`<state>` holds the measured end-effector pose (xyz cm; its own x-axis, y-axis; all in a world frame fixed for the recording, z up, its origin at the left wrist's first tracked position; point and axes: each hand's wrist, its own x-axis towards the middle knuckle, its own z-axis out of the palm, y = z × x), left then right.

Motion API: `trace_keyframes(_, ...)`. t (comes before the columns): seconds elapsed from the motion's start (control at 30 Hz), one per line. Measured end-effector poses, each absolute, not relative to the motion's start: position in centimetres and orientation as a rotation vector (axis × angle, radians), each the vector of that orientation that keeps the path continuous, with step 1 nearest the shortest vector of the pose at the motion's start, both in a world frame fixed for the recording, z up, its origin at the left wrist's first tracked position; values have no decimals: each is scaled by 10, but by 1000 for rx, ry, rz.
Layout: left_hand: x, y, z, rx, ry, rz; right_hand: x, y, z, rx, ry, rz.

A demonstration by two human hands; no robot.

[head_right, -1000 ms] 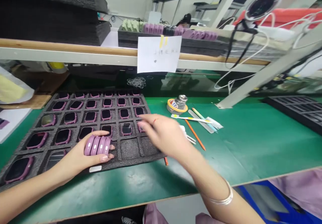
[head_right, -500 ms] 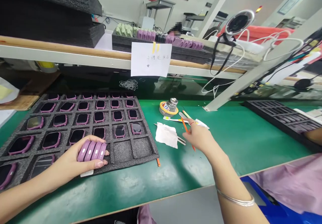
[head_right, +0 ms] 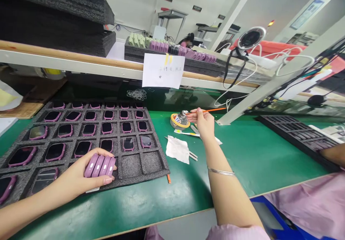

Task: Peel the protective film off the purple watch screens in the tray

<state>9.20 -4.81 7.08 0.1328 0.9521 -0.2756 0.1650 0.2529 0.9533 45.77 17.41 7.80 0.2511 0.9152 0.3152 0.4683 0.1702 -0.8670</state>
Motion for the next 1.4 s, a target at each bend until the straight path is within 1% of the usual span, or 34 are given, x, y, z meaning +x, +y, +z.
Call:
trace_keyframes(0.13, 95, -47, 72, 1227, 1341, 823, 448, 167, 91, -1505, -1433, 487)
trace_keyframes(0.23, 96, -47, 74, 1253, 1343, 816, 414, 143, 100, -1424, -1528, 486)
trace_keyframes(0.3, 96, -48, 73, 1249, 1324, 820, 379, 116, 103, -1298, -1644, 603)
trace_keyframes(0.37, 96, -49, 73, 1227, 1308, 824, 342, 81, 104, -1146, -1777, 794)
trace_keyframes(0.47, 96, -50, 70, 1176, 1284, 850, 297, 32, 102, -775, -1993, 1124)
trace_keyframes(0.53, 96, -51, 69, 1141, 1231, 887, 280, 13, 99, -629, -2076, 1202)
trace_keyframes(0.6, 97, -51, 68, 1129, 1190, 910, 269, 6, 93, -559, -2109, 1175)
trace_keyframes(0.83, 96, -50, 65, 1231, 1281, 870, 261, 7, 80, -448, -2230, 835)
trace_keyframes(1.03, 96, -50, 63, 1277, 1304, 859, 264, 3, 84, -412, -2274, 894)
trace_keyframes(1.4, 97, -50, 60, 1305, 1314, 857, 264, 4, 80, -372, -2286, 866)
